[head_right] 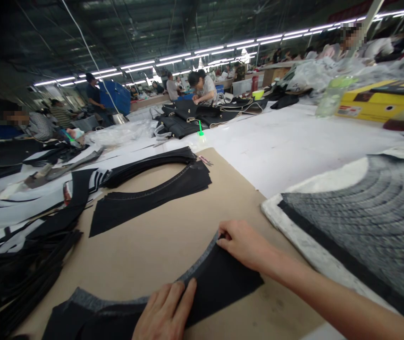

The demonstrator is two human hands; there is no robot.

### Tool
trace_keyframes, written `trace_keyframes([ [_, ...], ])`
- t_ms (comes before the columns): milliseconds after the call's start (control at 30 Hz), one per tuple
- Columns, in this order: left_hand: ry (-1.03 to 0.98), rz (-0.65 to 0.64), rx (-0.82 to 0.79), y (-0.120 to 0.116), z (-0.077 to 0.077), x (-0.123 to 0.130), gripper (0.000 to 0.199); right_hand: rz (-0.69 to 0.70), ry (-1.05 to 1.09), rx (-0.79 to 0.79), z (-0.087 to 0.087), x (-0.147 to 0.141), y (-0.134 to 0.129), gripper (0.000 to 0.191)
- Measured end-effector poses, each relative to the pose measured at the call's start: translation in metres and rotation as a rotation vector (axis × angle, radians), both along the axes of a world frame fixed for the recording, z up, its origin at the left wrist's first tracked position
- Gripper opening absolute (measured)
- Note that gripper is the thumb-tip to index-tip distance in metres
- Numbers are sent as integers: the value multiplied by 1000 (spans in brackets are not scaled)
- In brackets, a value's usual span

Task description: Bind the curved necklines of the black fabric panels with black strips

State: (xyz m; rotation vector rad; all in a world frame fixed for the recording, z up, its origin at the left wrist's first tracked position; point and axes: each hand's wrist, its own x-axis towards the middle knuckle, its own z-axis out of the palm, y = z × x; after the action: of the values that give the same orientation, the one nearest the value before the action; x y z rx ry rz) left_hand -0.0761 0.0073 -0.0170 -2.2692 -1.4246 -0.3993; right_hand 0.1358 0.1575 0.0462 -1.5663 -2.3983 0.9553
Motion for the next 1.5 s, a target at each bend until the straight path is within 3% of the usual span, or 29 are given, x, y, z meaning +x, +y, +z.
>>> trace_keyframes([
  [533, 20, 37, -25, 2, -2, 4, 42, -86, 26, 75, -19, 1, -3, 8],
  [633, -2, 45, -30, 2, -1, 4, 43, -91, 49, 92, -19, 1, -6, 16],
  [800, -26, 70, -32, 2, -2, 7, 42, -65, 43, 92, -17, 2, -11, 6],
  [1033, -46, 94, -54, 0, 3, 13, 41, -83, 82, 116, -15, 2, -16, 10],
  [1300, -93, 103, -118, 1, 6, 15, 40, 37, 224, 458, -21, 16, -35, 32],
  [1400, -160, 126, -151, 0, 12, 18, 37, 180, 206, 639, -23, 14, -47, 33],
  [1500, -255, 122, -159, -4, 18, 22, 34, 361, 167, 756, -37, 11, -58, 35],
])
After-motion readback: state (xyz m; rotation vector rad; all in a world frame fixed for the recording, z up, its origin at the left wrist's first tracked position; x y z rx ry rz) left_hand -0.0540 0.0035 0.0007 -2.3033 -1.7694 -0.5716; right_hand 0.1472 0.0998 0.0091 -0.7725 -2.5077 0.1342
